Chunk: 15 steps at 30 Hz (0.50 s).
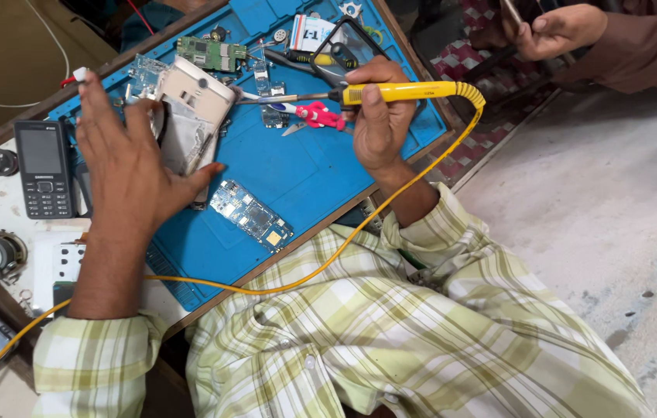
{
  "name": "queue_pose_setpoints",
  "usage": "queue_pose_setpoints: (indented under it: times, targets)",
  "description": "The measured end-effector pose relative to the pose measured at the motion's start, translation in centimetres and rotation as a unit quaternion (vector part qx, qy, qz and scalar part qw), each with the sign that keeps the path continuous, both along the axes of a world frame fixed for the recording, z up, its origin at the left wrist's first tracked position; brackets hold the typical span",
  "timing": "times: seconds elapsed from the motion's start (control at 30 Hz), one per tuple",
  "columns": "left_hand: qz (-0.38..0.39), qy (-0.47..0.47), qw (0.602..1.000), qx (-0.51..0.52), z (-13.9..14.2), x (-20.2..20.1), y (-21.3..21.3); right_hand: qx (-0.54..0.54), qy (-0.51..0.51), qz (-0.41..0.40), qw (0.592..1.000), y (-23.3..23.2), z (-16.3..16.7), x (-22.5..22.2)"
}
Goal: The person uses a soldering iron to work on a small circuit board placed on a blue mat. They hold the board steady with one hand while applying the soldering iron with the other, focusing on specific points on the board.
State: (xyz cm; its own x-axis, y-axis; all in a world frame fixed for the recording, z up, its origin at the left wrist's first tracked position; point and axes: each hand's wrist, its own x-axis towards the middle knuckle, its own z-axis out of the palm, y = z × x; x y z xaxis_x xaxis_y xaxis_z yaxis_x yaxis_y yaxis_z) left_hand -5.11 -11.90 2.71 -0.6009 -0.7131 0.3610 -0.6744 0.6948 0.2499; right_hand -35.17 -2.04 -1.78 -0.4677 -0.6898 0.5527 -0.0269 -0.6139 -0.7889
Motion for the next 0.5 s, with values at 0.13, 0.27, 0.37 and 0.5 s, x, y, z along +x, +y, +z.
queue_pose_setpoints:
  times: [0.13, 0.27, 0.37, 0.5]
  targets:
    - [0.039, -0.015, 0.994, 0.103, -0.2, 0.1, -0.9, -0.020, 0.004, 0.008, 1.000, -0.2, 0.1, 0.4]
    - [0.022, -0.037, 0.991, 0.127, -0.4, 1.2, -1.9, -0.014, 0.005, 0.003, 1.000, -0.3, -0.1, 0.5]
    - [-0.033, -0.026, 0.992, 0.116, -0.5, 1.9, -3.1, -0.012, 0.017, -0.009, 1.000, -0.3, -0.6, 0.2]
    - [-0.088, -0.005, 0.992, 0.085, -0.7, 2.8, -5.1, -0.010, 0.019, -0.028, 0.999, -0.5, -1.6, 0.2]
